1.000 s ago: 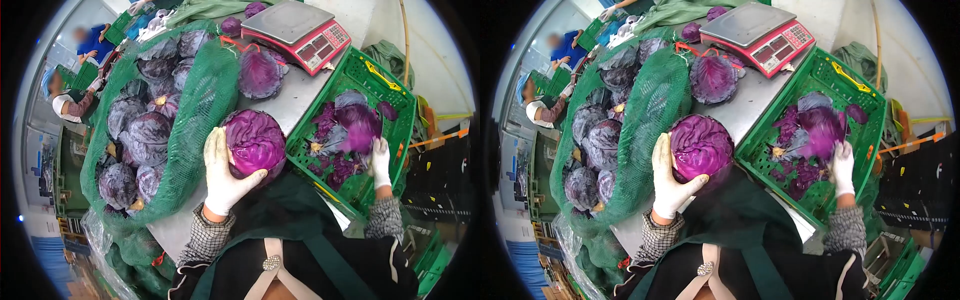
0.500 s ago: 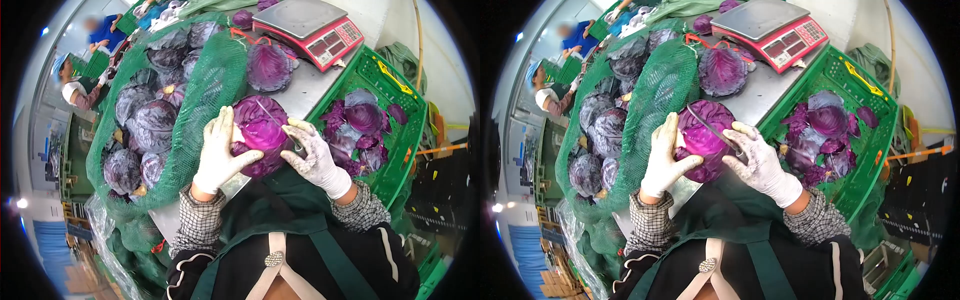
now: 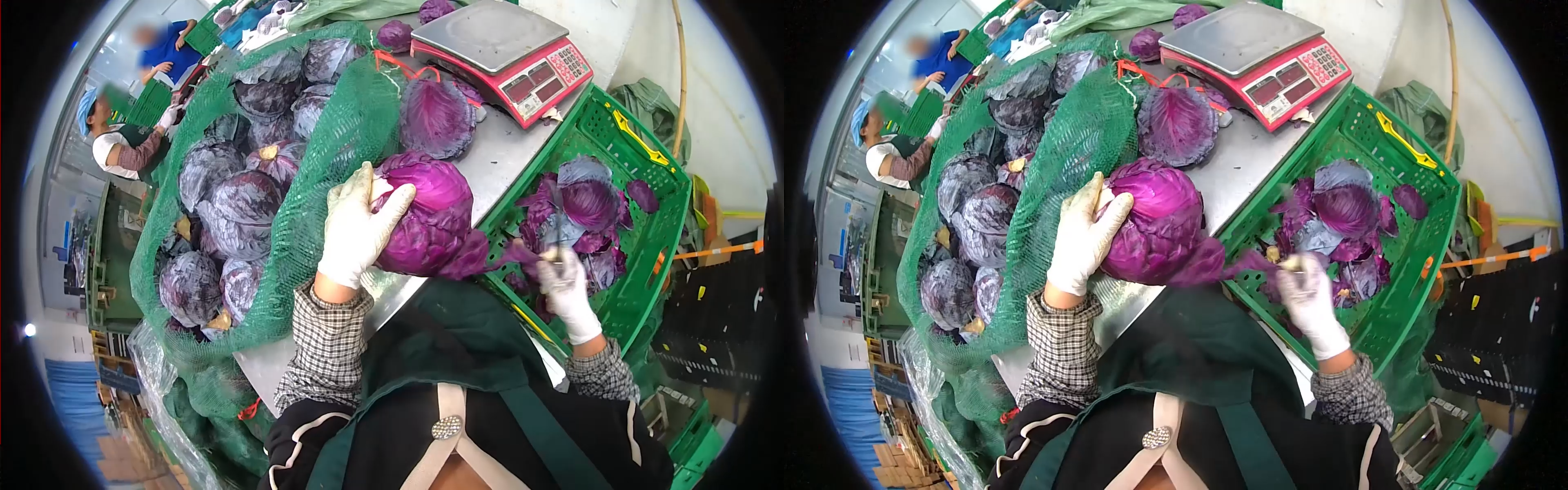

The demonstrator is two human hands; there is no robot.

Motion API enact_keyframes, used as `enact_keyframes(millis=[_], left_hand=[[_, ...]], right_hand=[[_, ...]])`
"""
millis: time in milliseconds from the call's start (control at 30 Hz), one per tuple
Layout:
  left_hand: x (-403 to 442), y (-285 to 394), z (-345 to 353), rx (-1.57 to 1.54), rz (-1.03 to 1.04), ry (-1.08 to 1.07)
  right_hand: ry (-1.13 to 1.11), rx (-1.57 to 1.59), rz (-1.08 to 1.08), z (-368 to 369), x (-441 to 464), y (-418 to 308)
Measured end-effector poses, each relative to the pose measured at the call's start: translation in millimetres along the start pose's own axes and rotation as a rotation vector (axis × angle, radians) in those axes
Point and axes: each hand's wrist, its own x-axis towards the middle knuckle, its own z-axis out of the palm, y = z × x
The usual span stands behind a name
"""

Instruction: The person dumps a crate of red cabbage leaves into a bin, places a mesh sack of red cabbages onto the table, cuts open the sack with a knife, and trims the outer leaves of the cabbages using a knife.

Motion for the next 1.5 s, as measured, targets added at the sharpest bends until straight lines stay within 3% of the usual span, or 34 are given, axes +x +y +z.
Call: enact_keyframes(millis=[67, 100, 133, 167, 233, 300, 367, 433, 533, 633, 700, 933, 1067, 1167, 1233, 1433, 1500], left_hand=[[-4, 2, 0, 0.019, 0.020, 0.025], [-4, 4, 0, 0.027, 0.039, 0.036], [-3, 7, 0, 0.075, 0.119, 0.040], [-4, 10, 0, 0.125, 0.199, 0.042], [-8, 20, -1, 0.180, 0.340, 0.003], [1, 27, -4, 0.061, 0.592, -0.067], [3, 36, -10, -0.039, 0.665, -0.133], [-2, 36, -16, 0.078, 0.645, -0.094], [-9, 25, -15, 0.082, 0.556, -0.240], [-21, 42, -7, 0.133, 0.479, -0.182], [-28, 52, 4, 0.162, 0.426, -0.115], [-24, 56, 12, 0.177, 0.466, -0.060], [-23, 68, 15, 0.211, 0.456, -0.053], [-23, 75, 19, 0.226, 0.426, -0.055], [-24, 80, 21, 0.220, 0.368, -0.083], [-21, 74, 27, 0.169, 0.409, -0.017], [-23, 69, 26, 0.169, 0.419, 0.005]], right_hand=[[0.296, 0.017, 0.352, -31, 2, 4], [0.422, 0.044, 0.275, -56, 5, 44], [0.407, -0.004, 0.135, -79, 6, 64], [0.415, -0.206, -0.194, -95, 15, 101], [0.310, -0.012, 0.143, -62, 15, 0], [0.160, -0.039, 0.020, -32, 28, -32], [0.043, 0.053, -0.038, 2, 36, -73], [-0.060, 0.118, -0.100, 26, 47, -86], [-0.204, 0.209, 0.048, 38, 44, -97], [-0.106, 0.020, -0.390, 46, 41, -75], [-0.100, -0.051, -0.340, 45, 36, -80], [-0.091, -0.454, -0.650, 37, 36, -88], [-0.225, -0.657, -0.569, 34, 45, -105], [-0.253, -0.597, -0.670, 31, 58, -110], [-0.145, -0.657, -0.871, 29, 78, -103], [-0.265, -0.751, -0.616, 30, 101, -128], [-0.207, -0.825, -0.679, 38, 108, -126]])
